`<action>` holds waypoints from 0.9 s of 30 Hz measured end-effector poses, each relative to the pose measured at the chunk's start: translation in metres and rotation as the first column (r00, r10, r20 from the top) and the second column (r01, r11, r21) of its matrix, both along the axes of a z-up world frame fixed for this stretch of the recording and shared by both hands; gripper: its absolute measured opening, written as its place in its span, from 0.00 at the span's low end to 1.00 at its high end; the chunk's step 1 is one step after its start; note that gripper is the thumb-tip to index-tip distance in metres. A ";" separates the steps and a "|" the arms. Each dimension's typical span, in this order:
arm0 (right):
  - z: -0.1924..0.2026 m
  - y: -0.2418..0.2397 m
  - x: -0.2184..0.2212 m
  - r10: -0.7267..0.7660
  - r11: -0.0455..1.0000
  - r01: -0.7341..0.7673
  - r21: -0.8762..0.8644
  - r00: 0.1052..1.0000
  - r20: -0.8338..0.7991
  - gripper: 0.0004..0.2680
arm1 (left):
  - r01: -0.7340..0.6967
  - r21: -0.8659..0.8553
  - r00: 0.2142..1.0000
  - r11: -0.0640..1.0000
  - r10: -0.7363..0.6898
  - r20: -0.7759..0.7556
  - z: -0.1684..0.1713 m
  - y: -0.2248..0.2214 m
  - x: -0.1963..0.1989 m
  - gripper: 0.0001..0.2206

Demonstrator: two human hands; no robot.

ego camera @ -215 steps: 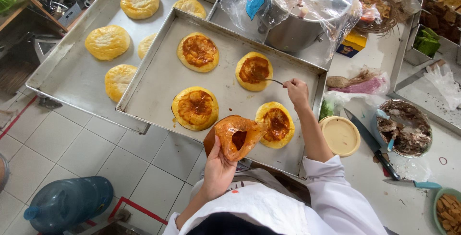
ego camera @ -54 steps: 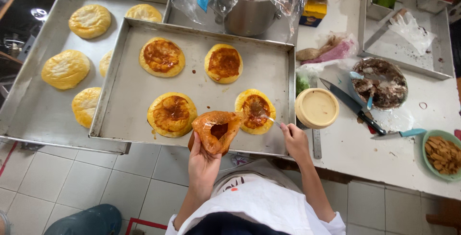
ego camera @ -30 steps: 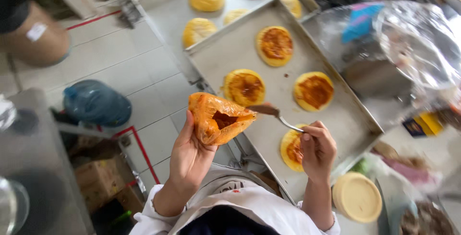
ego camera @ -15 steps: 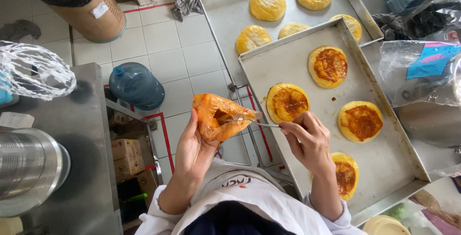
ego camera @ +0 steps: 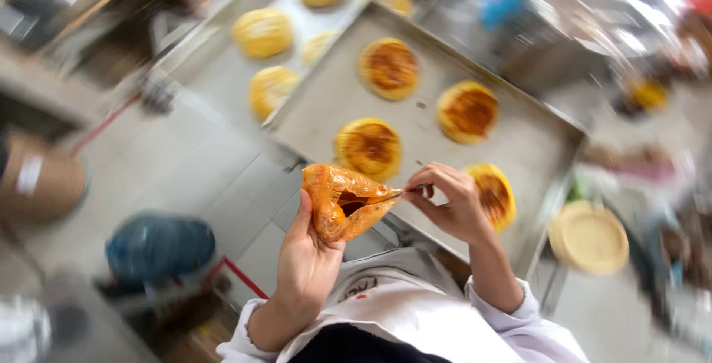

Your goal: The person applies a reddish sauce to the center of baked dough rounds using a spoon and then places sliced toppings onto the sauce from a small plate.

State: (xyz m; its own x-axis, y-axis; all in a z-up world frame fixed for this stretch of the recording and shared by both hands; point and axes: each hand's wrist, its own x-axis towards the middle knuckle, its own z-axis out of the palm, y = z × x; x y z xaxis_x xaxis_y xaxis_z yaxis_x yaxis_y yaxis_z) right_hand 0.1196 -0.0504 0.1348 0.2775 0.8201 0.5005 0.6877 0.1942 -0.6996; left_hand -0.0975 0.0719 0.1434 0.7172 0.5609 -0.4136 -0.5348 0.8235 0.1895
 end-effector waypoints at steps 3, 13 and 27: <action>-0.002 -0.051 0.000 -0.254 0.963 0.256 0.080 0.967 -0.036 0.05 | 0.208 0.050 0.978 0.977 -0.207 -0.022 0.011 -0.003 0.034 0.22; 0.018 -0.236 0.011 -0.842 0.513 0.816 0.268 0.539 -0.031 0.03 | 0.623 0.174 0.710 0.763 -0.644 0.285 0.048 -0.110 0.180 0.18; 0.005 -0.510 0.132 -0.936 0.352 0.933 -0.074 0.349 -0.056 0.06 | 0.763 -0.009 0.633 0.646 -0.745 0.208 -0.017 -0.404 0.305 0.22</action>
